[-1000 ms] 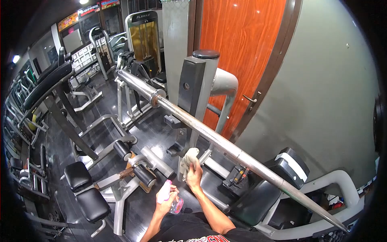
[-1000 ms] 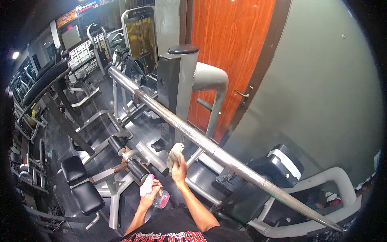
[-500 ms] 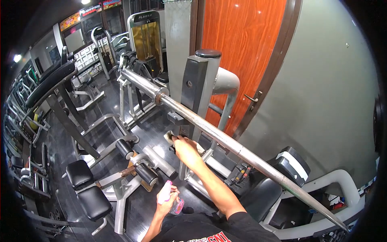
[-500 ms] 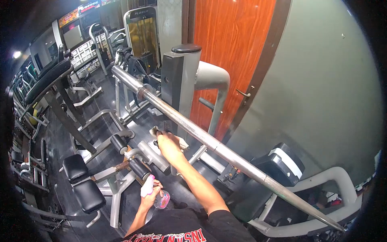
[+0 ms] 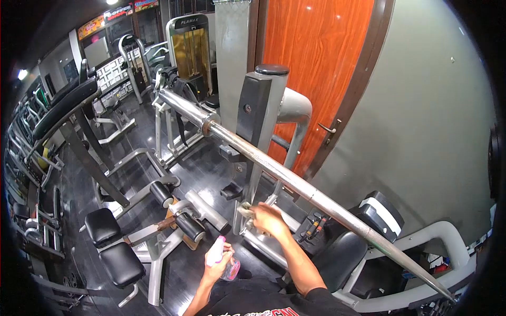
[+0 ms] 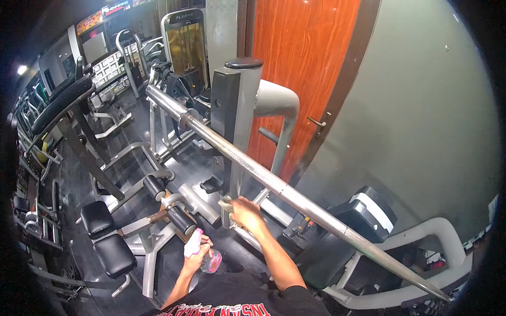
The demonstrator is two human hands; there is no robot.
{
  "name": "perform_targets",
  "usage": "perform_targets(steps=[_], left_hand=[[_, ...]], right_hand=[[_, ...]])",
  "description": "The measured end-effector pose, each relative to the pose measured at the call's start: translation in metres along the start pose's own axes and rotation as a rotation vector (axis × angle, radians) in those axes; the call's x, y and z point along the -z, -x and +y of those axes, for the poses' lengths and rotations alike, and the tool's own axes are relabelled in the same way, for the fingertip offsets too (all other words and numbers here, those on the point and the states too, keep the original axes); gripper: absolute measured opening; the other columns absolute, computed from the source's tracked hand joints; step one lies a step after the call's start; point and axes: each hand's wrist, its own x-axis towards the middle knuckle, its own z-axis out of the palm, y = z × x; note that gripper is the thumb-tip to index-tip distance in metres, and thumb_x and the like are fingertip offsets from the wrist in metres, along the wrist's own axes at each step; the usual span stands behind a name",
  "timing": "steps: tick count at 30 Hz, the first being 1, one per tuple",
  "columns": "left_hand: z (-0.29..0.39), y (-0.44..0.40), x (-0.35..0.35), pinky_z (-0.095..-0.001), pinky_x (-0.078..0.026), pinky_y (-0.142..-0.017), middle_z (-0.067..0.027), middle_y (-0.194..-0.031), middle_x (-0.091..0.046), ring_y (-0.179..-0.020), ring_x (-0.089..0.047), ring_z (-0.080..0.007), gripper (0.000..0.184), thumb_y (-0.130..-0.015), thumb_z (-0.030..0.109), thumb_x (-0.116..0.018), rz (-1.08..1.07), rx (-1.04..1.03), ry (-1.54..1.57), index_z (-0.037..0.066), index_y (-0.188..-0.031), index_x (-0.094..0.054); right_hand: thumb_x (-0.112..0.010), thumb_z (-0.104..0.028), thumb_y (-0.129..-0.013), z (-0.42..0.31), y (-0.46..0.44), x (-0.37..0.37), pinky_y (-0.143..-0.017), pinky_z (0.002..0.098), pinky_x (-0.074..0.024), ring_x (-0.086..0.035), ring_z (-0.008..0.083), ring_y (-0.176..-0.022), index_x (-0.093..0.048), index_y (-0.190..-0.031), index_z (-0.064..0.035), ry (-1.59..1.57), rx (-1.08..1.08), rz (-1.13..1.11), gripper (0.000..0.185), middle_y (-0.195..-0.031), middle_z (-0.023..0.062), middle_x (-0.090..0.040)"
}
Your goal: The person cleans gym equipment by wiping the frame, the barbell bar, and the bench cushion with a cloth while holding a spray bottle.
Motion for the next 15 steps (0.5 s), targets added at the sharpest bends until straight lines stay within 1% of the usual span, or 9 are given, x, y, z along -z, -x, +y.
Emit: perform_targets(steps=[1,3,4,7,9,11,13,14,15], left_hand=[[0.000,-0.002,-0.002,-0.0306,-0.052,-0.059,-0.0142,-0.086,-0.058,-0.061,-0.060,-0.0182,0.023,-0.084,-0.002,-0.055,-0.015,0.006,-0.007,-0.004,-0.106,-0.048],[-0.001,-0.004,-0.006,-0.0308,-0.052,-0.058,-0.0141,-0.086,-0.058,-0.061,-0.060,-0.0183,0.023,-0.085,-0.002,-0.055,-0.019,0.003,-0.010,-0.004,-0.106,-0.048],[-0.002,-0.005,-0.007,-0.0309,-0.052,-0.058,-0.0141,-0.086,-0.058,-0.061,-0.060,-0.0184,0.023,-0.085,-0.001,-0.056,-0.033,-0.004,-0.007,-0.004,-0.106,-0.048],[0.000,-0.004,-0.011,-0.0289,-0.051,-0.058,-0.0129,-0.086,-0.058,-0.061,-0.060,-0.0167,0.023,-0.084,-0.002,-0.057,-0.040,0.000,0.036,-0.005,-0.106,-0.050],[-0.001,-0.003,-0.011,-0.0268,-0.051,-0.059,-0.0117,-0.087,-0.059,-0.062,-0.060,-0.0149,0.023,-0.084,-0.003,-0.058,-0.033,0.013,0.077,-0.005,-0.106,-0.052],[-0.005,-0.002,-0.009,-0.0265,-0.050,-0.059,-0.0116,-0.087,-0.059,-0.062,-0.060,-0.0148,0.023,-0.084,-0.003,-0.058,-0.019,0.017,0.050,-0.005,-0.106,-0.052],[-0.002,0.000,-0.009,-0.0264,-0.050,-0.059,-0.0116,-0.087,-0.059,-0.062,-0.060,-0.0147,0.023,-0.084,-0.002,-0.058,-0.015,0.016,0.054,-0.005,-0.106,-0.052],[-0.001,0.000,-0.009,-0.0262,-0.050,-0.059,-0.0116,-0.087,-0.059,-0.062,-0.060,-0.0146,0.023,-0.084,-0.002,-0.058,-0.012,0.009,0.057,-0.005,-0.106,-0.052],[-0.001,0.000,-0.009,-0.0262,-0.050,-0.059,-0.0116,-0.087,-0.059,-0.062,-0.060,-0.0146,0.023,-0.084,-0.002,-0.058,-0.008,0.003,0.055,-0.005,-0.106,-0.052]], right_hand=[[-0.055,-0.017,-0.078,0.007,0.002,-0.002,-0.081,0.0443,-0.0471,-0.059,0.0337,-0.097,-0.059,-0.105,-0.0008,0.002,-0.002,0.004,0.032,-0.097,0.0216,-0.060],[-0.052,-0.019,-0.081,0.004,0.010,0.006,-0.086,0.0445,-0.0435,-0.057,0.0371,-0.098,-0.057,-0.105,0.0012,-0.267,-0.149,0.155,0.032,-0.096,0.0228,-0.061],[-0.051,-0.021,-0.083,0.001,0.014,0.011,-0.087,0.0438,-0.0425,-0.055,0.0402,-0.100,-0.055,-0.108,0.0022,-0.374,-0.133,0.253,0.034,-0.100,0.0234,-0.060],[-0.055,-0.014,-0.081,-0.021,0.007,0.026,-0.084,0.0352,-0.0459,-0.060,0.0349,-0.098,-0.056,-0.110,-0.0003,-0.632,-0.032,0.500,0.032,-0.101,0.0235,-0.061],[-0.053,-0.008,-0.081,-0.034,-0.010,0.022,-0.084,0.0332,-0.0462,-0.060,0.0335,-0.097,-0.057,-0.110,-0.0014,-0.667,0.097,0.572,0.030,-0.104,0.0186,-0.061],[-0.054,-0.003,-0.076,-0.055,-0.025,0.025,-0.081,0.0377,-0.0485,-0.059,0.0298,-0.092,-0.057,-0.109,-0.0048,-0.234,0.288,0.622,0.034,-0.101,0.0117,-0.060],[-0.055,-0.005,-0.074,-0.052,-0.054,-0.004,-0.081,0.0402,-0.0490,-0.058,0.0283,-0.096,-0.056,-0.109,-0.0060,0.144,0.265,0.551,0.035,-0.103,0.0119,-0.058],[-0.055,-0.005,-0.074,-0.051,-0.061,-0.004,-0.081,0.0402,-0.0490,-0.058,0.0283,-0.096,-0.056,-0.109,-0.0060,0.142,0.269,0.551,0.035,-0.103,0.0119,-0.058],[-0.056,-0.006,-0.074,-0.051,-0.071,-0.002,-0.081,0.0403,-0.0493,-0.056,0.0285,-0.099,-0.056,-0.109,-0.0053,0.204,0.202,0.386,0.035,-0.108,0.0135,-0.056]])
